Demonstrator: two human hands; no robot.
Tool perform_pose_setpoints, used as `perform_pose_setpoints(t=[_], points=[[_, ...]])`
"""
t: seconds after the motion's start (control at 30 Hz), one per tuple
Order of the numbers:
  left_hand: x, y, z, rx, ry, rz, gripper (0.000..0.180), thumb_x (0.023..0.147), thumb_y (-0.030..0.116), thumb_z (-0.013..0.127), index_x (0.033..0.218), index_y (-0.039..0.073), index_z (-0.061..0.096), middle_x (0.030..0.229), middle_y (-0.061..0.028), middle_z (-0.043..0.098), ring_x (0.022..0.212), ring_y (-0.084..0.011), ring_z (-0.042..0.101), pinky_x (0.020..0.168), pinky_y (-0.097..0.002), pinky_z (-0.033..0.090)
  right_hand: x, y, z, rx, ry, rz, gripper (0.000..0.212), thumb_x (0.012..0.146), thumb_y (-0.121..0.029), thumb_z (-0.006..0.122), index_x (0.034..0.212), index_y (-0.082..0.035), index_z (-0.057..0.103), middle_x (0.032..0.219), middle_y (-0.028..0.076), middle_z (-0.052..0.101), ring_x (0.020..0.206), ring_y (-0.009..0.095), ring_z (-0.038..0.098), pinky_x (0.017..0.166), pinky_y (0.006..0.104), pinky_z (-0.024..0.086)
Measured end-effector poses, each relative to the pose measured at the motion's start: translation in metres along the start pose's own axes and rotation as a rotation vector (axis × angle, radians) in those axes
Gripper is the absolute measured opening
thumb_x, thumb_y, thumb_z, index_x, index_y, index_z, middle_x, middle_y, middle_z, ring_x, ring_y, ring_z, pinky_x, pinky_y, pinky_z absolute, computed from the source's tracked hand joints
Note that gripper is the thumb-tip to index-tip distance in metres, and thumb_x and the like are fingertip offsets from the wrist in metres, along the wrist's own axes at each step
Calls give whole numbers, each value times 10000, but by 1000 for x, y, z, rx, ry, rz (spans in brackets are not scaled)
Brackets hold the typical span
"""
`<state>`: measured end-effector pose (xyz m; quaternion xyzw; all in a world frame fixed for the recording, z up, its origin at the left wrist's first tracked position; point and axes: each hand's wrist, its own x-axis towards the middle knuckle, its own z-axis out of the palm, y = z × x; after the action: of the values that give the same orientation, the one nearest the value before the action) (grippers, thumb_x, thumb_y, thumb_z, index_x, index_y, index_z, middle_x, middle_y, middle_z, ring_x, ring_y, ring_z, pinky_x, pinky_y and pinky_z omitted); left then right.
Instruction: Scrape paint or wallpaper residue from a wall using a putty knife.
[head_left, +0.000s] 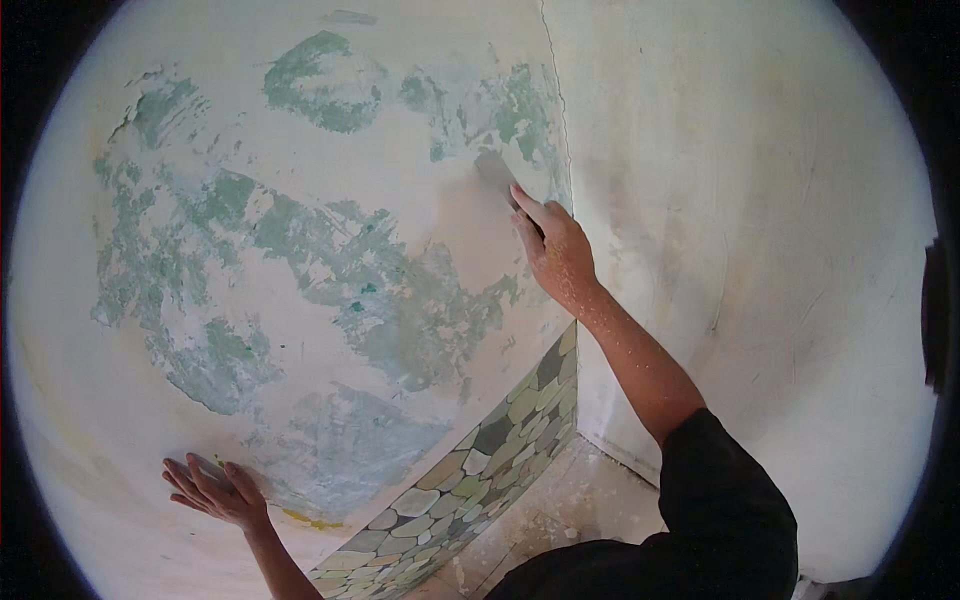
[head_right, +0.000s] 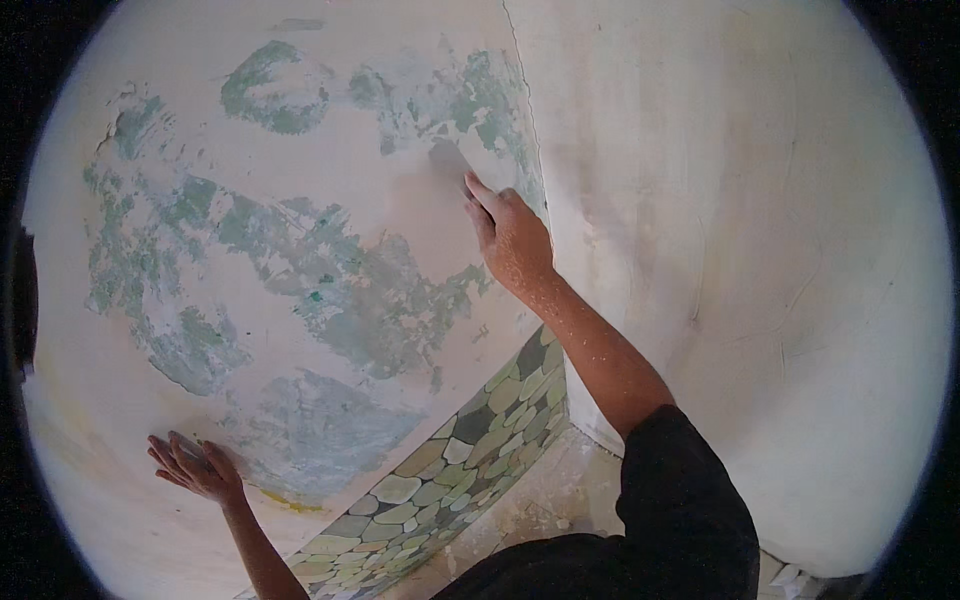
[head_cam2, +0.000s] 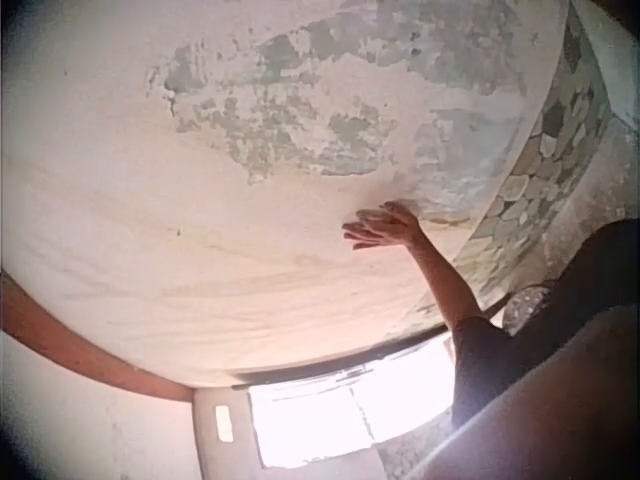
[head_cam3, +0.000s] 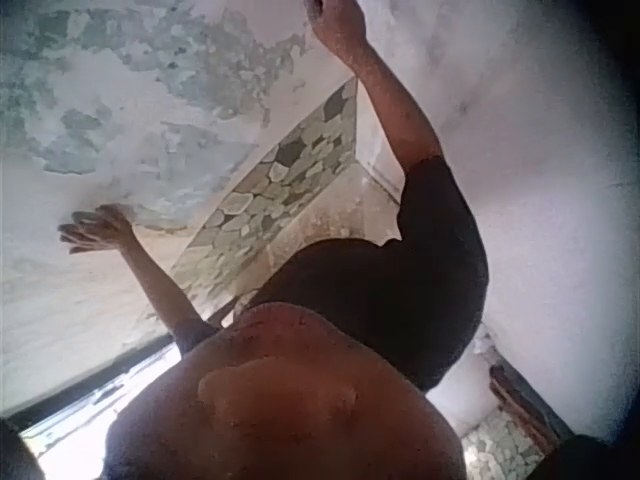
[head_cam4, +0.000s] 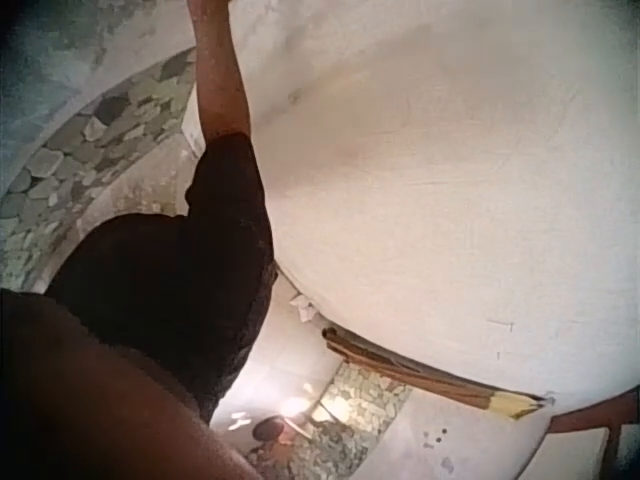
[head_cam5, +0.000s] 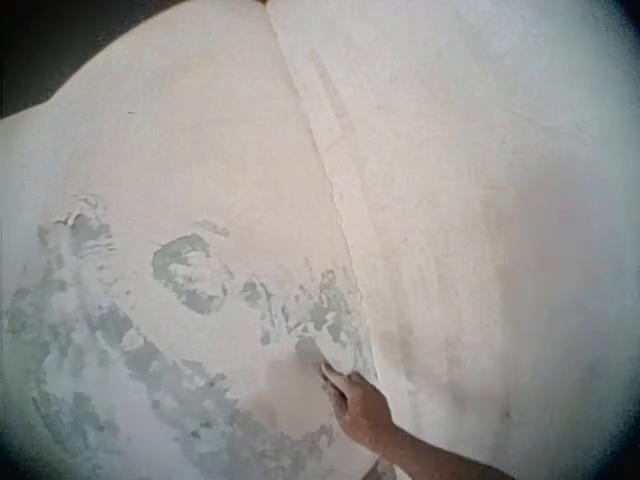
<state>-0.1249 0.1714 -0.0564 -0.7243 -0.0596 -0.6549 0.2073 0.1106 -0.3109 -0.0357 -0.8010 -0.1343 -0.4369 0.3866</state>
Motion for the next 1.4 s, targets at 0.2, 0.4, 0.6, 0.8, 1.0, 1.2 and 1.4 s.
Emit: perform_pose_setpoints(t=[0.2, 0.4, 0.6, 0.8, 1.0, 1.2, 1.4], points=[[-1, -3, -2, 18, -12, -13, 515, 962, 380, 475, 1374, 71, 463, 1519, -197, 309, 1429, -384, 229, 1132, -594, 68, -16, -4, -6, 19, -22, 16, 340, 938, -228, 592, 1273, -171, 594, 807, 125, 539, 687, 308, 576, 612, 397, 470], [1, -1, 0, 5, 8, -4, 518, 960, 382, 476, 1382, 83, 453, 1524, -188, 304, 1431, -384, 224, 1128, -603, 70, -4, -1, -4, -9, -26, 18, 343, 935, -213, 595, 1274, -163, 591, 816, 123, 539, 697, 298, 573, 616, 395, 462], [-5, -5, -2, 14, -16, -10, 520, 954, 380, 482, 1381, 84, 454, 1523, -191, 305, 1427, -389, 234, 1128, -606, 77, 0, -4, -2, 54, 42, -34, 343, 937, -199, 586, 1276, -143, 588, 824, 118, 546, 715, 298, 578, 631, 388, 467], [0, -2, -4, -4, -5, 4, 514, 954, 367, 486, 1379, 80, 454, 1517, -200, 312, 1423, -392, 240, 1130, -600, 80, -22, 7, -8, -4, -85, 113, 347, 938, -222, 584, 1276, -142, 592, 833, 127, 565, 738, 299, 589, 658, 388, 477], [-2, -3, 0, 2, -5, -7, 510, 958, 375, 479, 1373, 79, 460, 1516, -201, 313, 1424, -390, 240, 1131, -598, 79, 0, 9, -8, 44, 14, 27, 348, 934, -181, 594, 1275, -111, 600, 726, 146, 520, 661, 265, 527, 626, 357, 432], [-2, -5, -4, 15, -12, -13, 507, 960, 376, 476, 1370, 78, 465, 1514, -201, 316, 1426, -388, 237, 1132, -596, 70, -17, 10, -16, 69, -48, 60, 346, 936, -181, 590, 1273, -106, 600, 727, 147, 516, 659, 268, 526, 626, 363, 434], [0, 1, 1, -9, -1, -19, 506, 957, 372, 482, 1366, 74, 470, 1514, -202, 317, 1427, -387, 235, 1135, -590, 72, 3, 17, -3, 33, 42, -37, 350, 938, -170, 588, 1286, -126, 593, 738, 138, 527, 667, 259, 539, 636, 367, 442]])
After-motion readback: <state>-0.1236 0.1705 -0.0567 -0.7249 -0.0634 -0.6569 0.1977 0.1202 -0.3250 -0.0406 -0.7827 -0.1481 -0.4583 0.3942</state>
